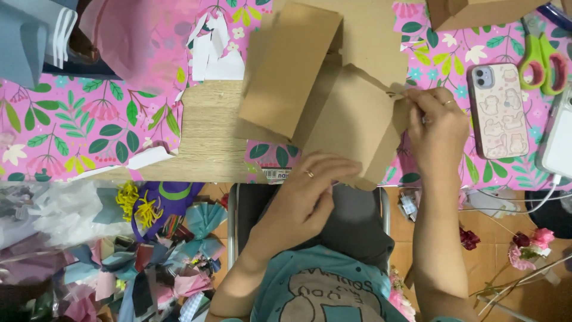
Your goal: The person assembles a flat-packed cardboard box by hand. They fold the side flaps, interlock the tabs, and secure the bottom to form a rectangular box with scalloped edges.
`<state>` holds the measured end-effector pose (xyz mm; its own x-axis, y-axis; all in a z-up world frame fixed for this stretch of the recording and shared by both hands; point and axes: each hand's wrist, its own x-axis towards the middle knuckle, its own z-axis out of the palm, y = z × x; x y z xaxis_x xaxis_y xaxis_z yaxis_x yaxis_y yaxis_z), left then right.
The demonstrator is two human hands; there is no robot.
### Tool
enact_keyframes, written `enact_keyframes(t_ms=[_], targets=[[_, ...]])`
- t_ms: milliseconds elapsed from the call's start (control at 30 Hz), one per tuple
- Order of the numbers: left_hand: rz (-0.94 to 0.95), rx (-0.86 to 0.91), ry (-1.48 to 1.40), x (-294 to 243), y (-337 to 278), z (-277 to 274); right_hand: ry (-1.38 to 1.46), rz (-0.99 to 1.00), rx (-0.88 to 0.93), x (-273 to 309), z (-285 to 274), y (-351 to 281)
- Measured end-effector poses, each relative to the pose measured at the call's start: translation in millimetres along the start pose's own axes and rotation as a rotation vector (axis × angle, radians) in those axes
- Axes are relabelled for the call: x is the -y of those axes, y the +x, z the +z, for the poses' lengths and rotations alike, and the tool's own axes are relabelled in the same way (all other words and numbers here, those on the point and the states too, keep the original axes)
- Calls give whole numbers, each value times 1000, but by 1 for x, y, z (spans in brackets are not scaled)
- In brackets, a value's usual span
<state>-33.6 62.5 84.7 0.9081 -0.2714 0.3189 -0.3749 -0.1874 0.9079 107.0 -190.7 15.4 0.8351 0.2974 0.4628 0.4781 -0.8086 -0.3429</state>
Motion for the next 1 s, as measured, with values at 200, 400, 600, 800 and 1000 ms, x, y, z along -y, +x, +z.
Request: enact_keyframes(t_ms=[200, 400, 600, 800, 1000], targets=[[80, 137, 483, 27, -1, 26, 291, 177, -58, 40, -21, -10], [40, 147, 606, 53, 1, 28, 736, 481, 161, 31, -53, -80], [-27, 123, 594, 47, 19, 32, 625, 487, 132, 45, -51, -93], [-97, 26, 669, 48, 23, 58, 502, 440, 78, 57, -35, -79], [-66, -58, 658, 52, 33, 75, 456, 435, 16, 61, -22, -73]])
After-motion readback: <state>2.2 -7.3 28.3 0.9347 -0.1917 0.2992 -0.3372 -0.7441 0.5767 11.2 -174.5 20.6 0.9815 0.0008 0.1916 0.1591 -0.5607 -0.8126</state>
